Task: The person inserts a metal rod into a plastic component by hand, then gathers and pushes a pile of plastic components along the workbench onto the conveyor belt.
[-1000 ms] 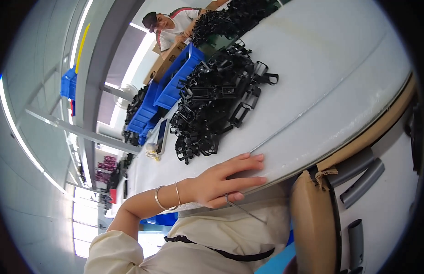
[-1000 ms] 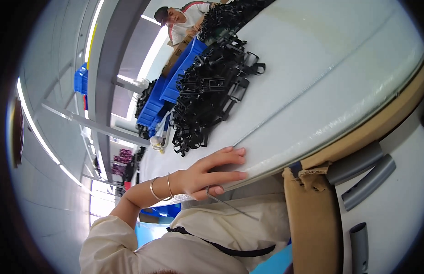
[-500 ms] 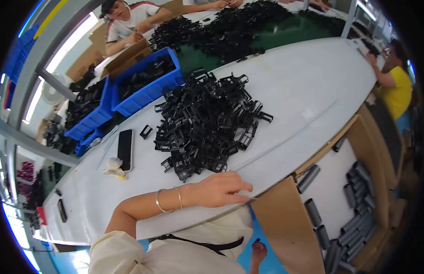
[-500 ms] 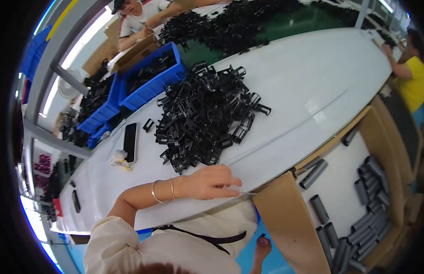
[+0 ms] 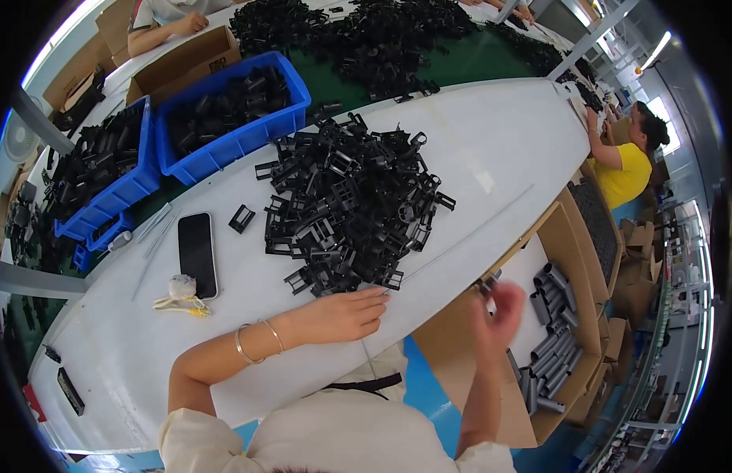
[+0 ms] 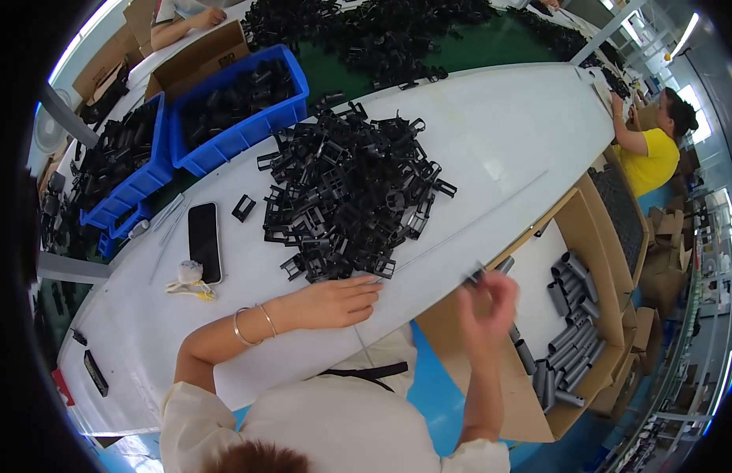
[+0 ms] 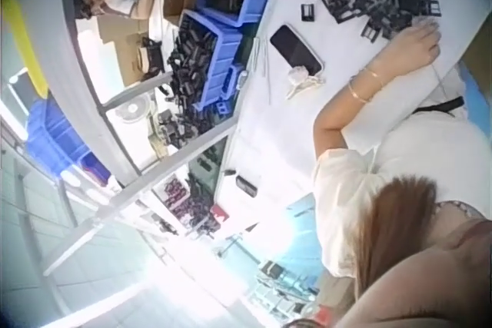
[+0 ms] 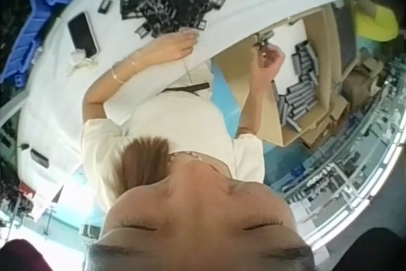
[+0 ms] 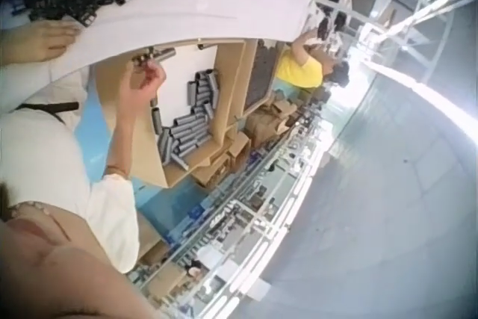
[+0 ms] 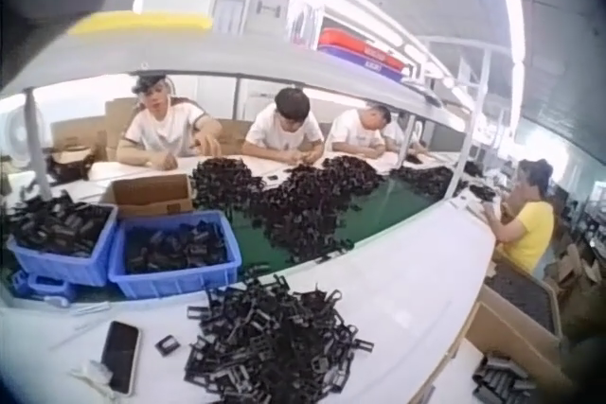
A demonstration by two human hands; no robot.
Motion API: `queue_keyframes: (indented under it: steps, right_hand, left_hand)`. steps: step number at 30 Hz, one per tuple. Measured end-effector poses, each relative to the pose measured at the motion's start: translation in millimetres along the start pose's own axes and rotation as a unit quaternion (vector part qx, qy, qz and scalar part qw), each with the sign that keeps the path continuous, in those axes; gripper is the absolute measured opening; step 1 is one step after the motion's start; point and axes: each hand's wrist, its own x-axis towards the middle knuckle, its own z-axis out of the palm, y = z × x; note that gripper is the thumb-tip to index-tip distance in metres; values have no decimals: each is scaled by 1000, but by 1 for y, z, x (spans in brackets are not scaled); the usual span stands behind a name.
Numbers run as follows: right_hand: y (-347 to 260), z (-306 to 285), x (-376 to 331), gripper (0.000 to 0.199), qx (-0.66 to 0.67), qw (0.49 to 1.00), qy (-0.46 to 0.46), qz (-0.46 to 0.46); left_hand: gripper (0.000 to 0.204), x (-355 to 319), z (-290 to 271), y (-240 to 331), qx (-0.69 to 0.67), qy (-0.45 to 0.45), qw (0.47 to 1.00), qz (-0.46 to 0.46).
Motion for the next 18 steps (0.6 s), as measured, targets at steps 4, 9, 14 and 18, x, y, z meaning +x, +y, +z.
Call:
queue_keyframes:
  steps: [4,9,14,18]
  right_hand:
    - [0,80,82,32,-107,977,-119,-138]
    - [26,106,112,41,-88,966,-185,-156]
    - [75,117,120,64,20,995,-101,11]
    - [77,138,107,57,-104,989,-109,14]
  left_hand:
    - [15,-10,-12,0,-5,-27,1000,7]
    - [42,-27,-43,-1,-115,37,974,-190]
    - [92,-7,-37,-58,-27,209,809,-548]
    - [91,17,-33,-83,7,132,814,-566]
